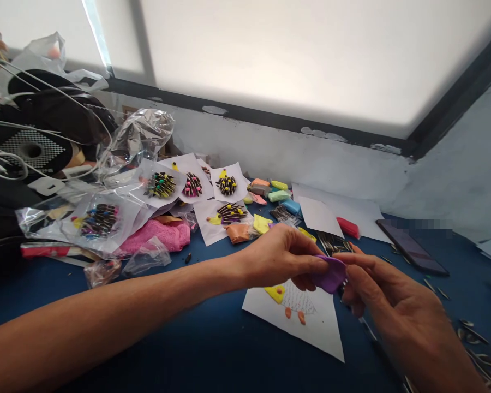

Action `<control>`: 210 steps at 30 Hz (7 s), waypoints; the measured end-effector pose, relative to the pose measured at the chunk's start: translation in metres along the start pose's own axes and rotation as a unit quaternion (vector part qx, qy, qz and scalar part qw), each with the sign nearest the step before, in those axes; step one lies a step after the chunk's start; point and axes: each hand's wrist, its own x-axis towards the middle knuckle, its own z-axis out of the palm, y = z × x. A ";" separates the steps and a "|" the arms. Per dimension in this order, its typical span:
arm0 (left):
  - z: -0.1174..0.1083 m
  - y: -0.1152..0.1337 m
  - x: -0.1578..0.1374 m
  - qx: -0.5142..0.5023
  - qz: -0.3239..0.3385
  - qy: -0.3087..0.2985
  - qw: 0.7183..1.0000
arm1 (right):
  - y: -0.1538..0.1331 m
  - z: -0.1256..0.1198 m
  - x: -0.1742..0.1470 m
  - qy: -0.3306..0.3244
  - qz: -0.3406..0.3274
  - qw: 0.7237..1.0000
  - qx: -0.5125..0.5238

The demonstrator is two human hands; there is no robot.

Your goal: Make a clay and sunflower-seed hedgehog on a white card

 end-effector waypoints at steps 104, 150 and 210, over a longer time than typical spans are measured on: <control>-0.034 -0.008 -0.001 0.562 -0.013 -0.132 0.817 | 0.016 0.020 0.002 -0.121 -0.011 0.989 -0.090; -0.032 -0.006 -0.001 0.608 -0.002 -0.144 0.781 | 0.042 0.025 0.000 -0.136 -0.202 0.945 -0.218; -0.035 -0.011 -0.005 0.596 0.048 -0.127 0.792 | 0.045 0.006 -0.002 -0.060 -0.374 0.858 -0.346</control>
